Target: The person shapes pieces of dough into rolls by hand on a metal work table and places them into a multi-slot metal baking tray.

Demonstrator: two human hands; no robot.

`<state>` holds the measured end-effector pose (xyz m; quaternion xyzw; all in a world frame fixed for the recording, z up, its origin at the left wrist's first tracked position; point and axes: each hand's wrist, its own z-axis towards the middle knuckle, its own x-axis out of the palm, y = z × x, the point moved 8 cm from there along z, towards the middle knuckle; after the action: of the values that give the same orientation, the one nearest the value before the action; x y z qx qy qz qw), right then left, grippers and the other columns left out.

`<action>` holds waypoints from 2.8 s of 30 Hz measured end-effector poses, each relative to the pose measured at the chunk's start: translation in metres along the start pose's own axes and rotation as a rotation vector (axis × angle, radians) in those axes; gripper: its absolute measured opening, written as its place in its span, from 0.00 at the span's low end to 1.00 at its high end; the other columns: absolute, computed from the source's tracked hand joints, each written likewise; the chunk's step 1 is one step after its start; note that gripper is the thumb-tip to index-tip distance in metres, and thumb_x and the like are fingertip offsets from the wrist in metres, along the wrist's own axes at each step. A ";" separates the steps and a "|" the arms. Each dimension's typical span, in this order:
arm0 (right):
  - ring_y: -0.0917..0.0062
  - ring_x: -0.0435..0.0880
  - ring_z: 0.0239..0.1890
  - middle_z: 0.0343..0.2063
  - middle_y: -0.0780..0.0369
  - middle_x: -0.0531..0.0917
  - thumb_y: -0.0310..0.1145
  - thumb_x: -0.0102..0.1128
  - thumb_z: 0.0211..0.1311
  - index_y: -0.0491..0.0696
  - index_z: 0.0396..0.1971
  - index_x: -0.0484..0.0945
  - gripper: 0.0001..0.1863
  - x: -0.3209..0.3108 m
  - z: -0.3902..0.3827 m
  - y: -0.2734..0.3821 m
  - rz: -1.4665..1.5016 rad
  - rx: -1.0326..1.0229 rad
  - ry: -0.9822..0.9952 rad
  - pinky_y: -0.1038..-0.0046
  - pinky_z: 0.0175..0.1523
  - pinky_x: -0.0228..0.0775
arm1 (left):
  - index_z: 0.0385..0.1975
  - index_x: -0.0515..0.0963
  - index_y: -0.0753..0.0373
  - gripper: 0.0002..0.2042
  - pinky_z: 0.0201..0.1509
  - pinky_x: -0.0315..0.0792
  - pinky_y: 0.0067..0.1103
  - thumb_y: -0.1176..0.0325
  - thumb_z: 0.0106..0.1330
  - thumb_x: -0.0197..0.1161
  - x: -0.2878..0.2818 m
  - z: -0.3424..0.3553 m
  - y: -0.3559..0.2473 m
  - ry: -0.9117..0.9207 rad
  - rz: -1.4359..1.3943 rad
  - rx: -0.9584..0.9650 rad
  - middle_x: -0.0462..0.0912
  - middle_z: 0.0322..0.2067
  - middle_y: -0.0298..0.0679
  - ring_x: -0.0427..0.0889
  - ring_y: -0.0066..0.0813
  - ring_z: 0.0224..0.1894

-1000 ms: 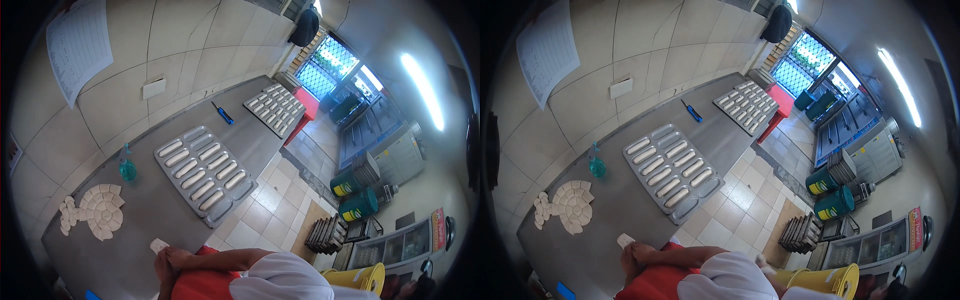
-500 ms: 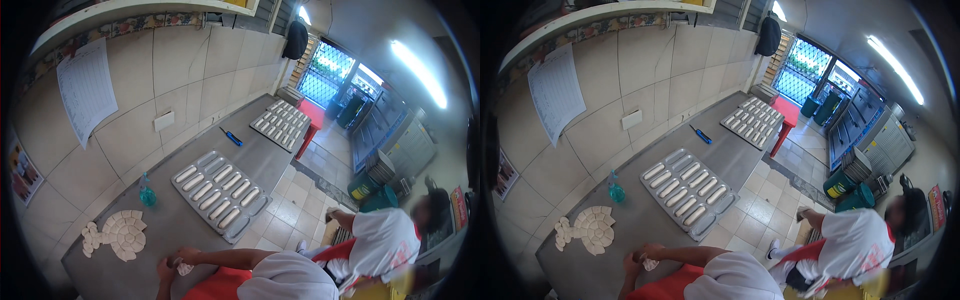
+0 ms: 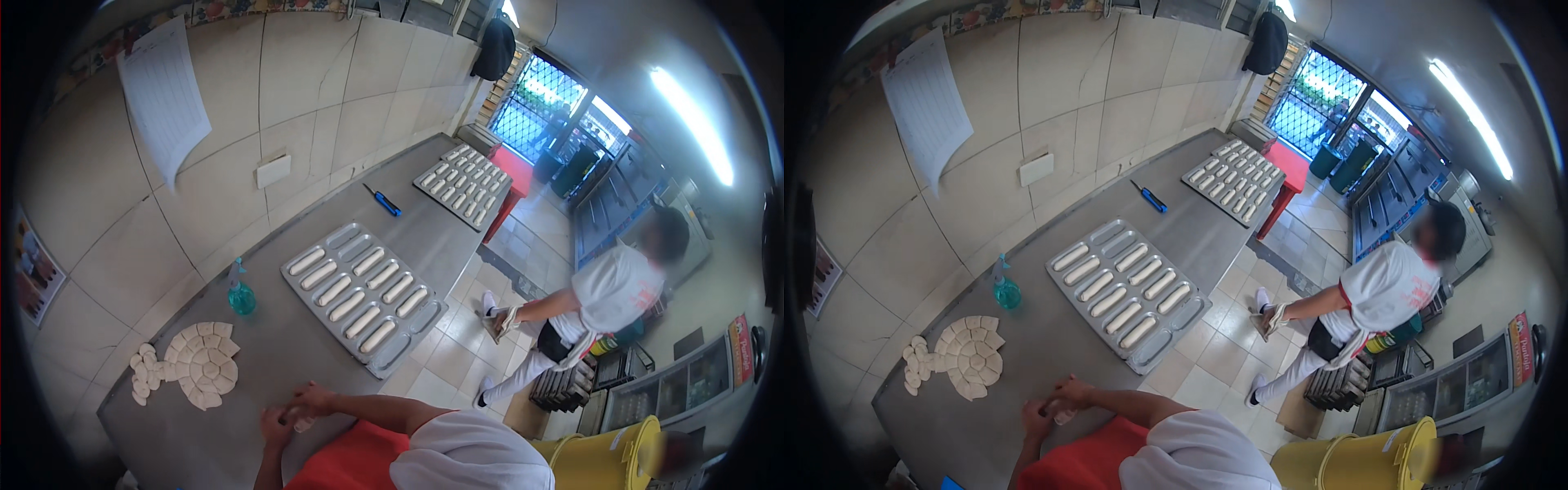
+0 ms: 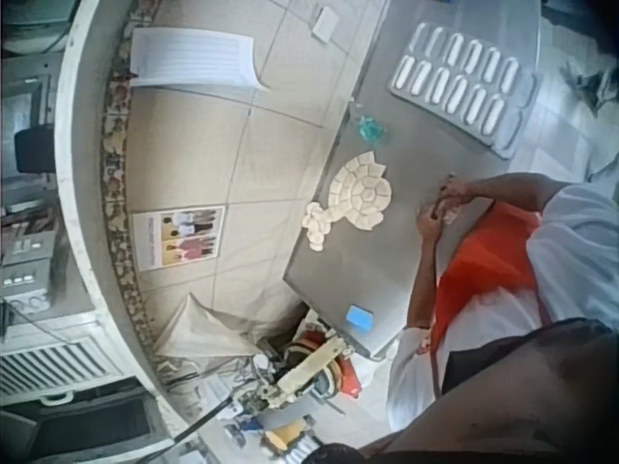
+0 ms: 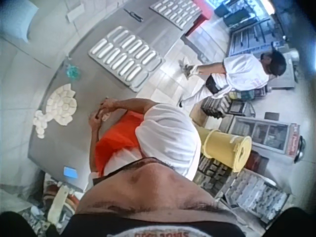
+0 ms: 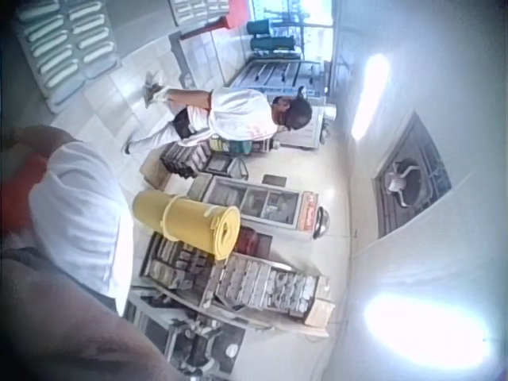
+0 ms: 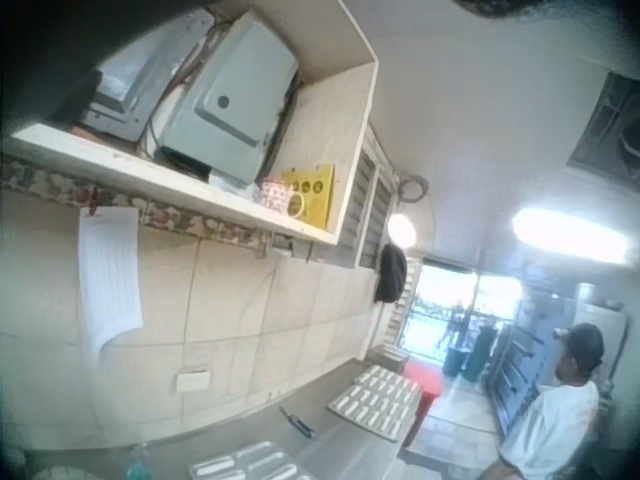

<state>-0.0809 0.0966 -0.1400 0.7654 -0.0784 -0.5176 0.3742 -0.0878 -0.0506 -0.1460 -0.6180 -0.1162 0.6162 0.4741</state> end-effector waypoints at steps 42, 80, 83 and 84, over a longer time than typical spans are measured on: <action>0.70 0.76 0.41 0.32 0.66 0.75 0.52 0.69 0.52 0.64 0.42 0.83 0.17 0.000 -0.030 0.015 -0.188 -0.174 -0.158 0.61 0.50 0.60 | 0.28 0.80 0.57 0.15 0.40 0.69 0.33 0.53 0.50 0.73 -0.004 -0.031 -0.039 -0.042 0.195 0.006 0.77 0.29 0.36 0.77 0.38 0.36; 0.47 0.43 0.75 0.75 0.54 0.49 0.55 0.35 0.74 0.71 0.71 0.61 0.27 0.038 0.012 0.061 -0.544 0.479 -0.129 0.36 0.71 0.34 | 0.48 0.78 0.59 0.21 0.48 0.72 0.34 0.54 0.60 0.69 -0.060 -0.123 -0.048 -0.313 -0.233 -0.481 0.82 0.35 0.40 0.81 0.39 0.40; 0.47 0.47 0.74 0.74 0.53 0.52 0.59 0.34 0.73 0.68 0.72 0.58 0.30 0.008 0.064 0.042 -0.530 0.477 -0.336 0.36 0.70 0.36 | 0.55 0.74 0.61 0.26 0.51 0.71 0.35 0.52 0.62 0.67 -0.057 -0.090 -0.069 -0.308 -0.272 -0.388 0.80 0.40 0.43 0.79 0.44 0.44; 0.47 0.47 0.74 0.74 0.53 0.52 0.58 0.34 0.73 0.67 0.72 0.58 0.30 0.001 0.074 0.030 -0.535 0.503 -0.356 0.36 0.70 0.37 | 0.57 0.72 0.61 0.28 0.53 0.71 0.36 0.52 0.62 0.67 -0.053 -0.079 -0.078 -0.299 -0.297 -0.343 0.79 0.43 0.45 0.78 0.45 0.46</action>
<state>-0.1356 0.0382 -0.1350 0.7248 -0.0642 -0.6859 0.0082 0.0045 -0.0836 -0.0707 -0.5678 -0.3767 0.5957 0.4253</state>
